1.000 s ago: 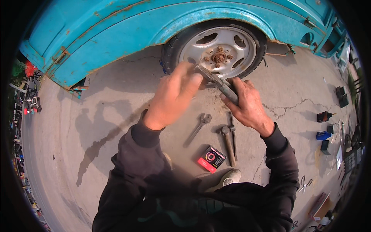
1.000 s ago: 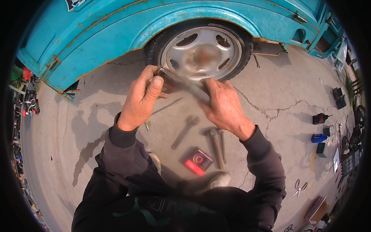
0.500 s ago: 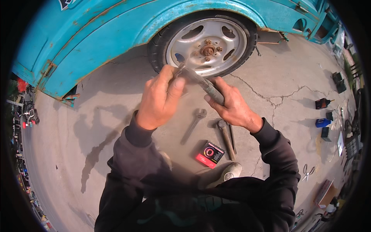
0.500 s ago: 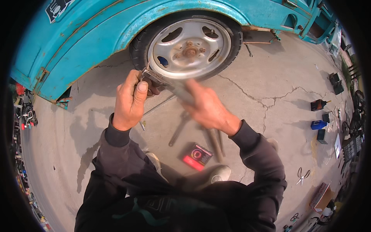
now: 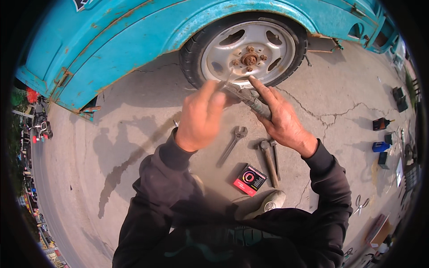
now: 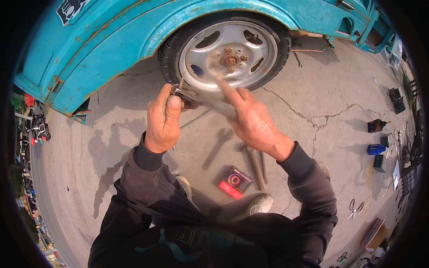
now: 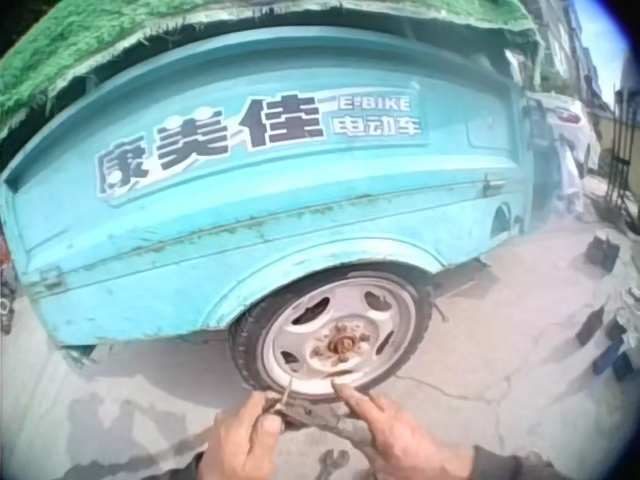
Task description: The person works on the wheel of a teal three-wheeled electric vehicle in an outdoor repair area. They use pliers to manipulate a component on the wheel hub and later use a hammer to strike the wheel rim. The person also briefly handles a green mat on the vehicle's cargo bed.
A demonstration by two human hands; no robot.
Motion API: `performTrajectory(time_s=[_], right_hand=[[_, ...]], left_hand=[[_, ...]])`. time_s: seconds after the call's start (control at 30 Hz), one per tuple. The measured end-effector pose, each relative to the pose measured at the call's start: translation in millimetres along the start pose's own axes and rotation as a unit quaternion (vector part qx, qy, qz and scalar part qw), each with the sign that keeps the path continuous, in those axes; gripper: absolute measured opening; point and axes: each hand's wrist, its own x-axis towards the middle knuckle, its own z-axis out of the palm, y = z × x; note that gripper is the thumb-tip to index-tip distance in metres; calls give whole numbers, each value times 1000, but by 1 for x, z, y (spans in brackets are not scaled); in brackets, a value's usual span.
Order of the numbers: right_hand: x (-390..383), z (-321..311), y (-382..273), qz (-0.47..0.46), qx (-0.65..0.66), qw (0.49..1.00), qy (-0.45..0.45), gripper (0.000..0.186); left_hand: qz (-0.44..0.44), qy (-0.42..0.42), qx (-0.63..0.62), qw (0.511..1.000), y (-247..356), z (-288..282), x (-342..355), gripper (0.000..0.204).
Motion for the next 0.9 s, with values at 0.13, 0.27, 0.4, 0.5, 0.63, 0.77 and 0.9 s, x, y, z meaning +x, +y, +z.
performTrajectory(time_s=[0.13, 0.27, 0.4, 0.5, 0.63, 0.77, 0.9], right_hand=[[-1, 0, 6, -15, -22, 999, 18, 58], [-2, 4, 4, -4, -12, 1000, 28, 45], [-4, 9, 5, -20, 0, 998, 59, 39], [-4, 11, 8, 0, 17, 998, 56, 37], [-2, 15, 13, 25, -15, 998, 55, 38], [-2, 24, 16, 49, -36, 997, 56, 32], [-5, 21, 26, 3, -51, 998, 45, 39]], left_hand=[[4, -4, -6, 1000, 3, -2, 2, 43], [6, 2, -7, 1000, 8, -1, 1, 41], [-2, -16, 19, 1000, 17, -1, -1, 38], [5, 4, 1, 1000, 12, 5, -2, 34], [-26, 18, -13, 999, 10, 6, -2, 29], [-70, 25, -80, 994, -1, 12, 2, 25], [18, -16, 56, 998, 26, 10, 2, 24]])
